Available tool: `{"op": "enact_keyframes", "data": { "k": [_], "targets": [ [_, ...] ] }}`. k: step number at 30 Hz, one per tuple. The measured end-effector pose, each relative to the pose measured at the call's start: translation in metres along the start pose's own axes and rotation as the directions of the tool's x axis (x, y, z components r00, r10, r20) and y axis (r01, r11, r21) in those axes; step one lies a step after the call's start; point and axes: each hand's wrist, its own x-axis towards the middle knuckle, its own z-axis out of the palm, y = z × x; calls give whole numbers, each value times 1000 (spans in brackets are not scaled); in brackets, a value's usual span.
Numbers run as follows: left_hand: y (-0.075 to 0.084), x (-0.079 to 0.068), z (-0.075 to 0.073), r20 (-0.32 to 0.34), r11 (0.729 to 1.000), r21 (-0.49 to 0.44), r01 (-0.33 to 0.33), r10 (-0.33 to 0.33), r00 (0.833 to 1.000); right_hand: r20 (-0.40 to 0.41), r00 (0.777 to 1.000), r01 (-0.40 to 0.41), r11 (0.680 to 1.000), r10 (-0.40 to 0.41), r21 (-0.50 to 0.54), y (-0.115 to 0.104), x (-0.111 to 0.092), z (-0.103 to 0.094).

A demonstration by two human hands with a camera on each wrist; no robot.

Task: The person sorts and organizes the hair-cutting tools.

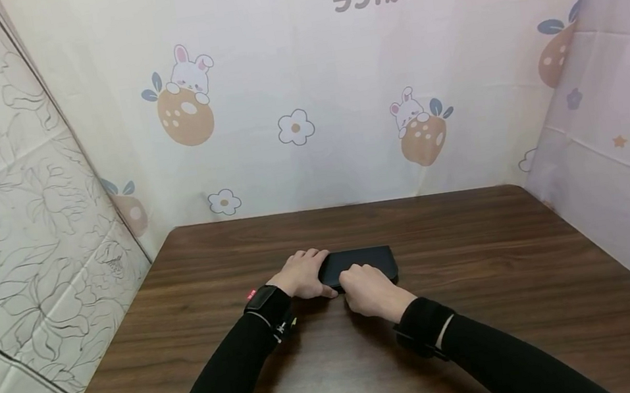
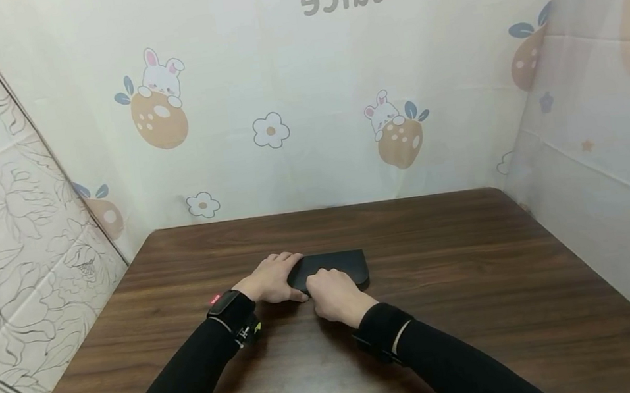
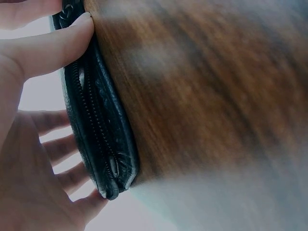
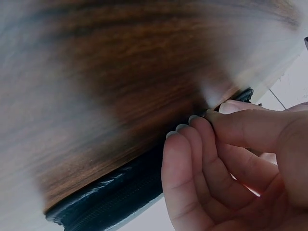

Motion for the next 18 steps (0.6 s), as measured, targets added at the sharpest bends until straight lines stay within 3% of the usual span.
{"op": "enact_keyframes", "data": {
  "k": [12, 18],
  "targets": [
    [3, -1, 1, -3, 1000, 2, -5, 5, 1000, 17, 1000, -11, 1000, 10, 18, 4, -3, 0],
    [4, -2, 1, -13, 1000, 1, 0, 0, 1000, 36, 999, -28, 996, 25, 86, 7, -8, -3]
  ]
}}
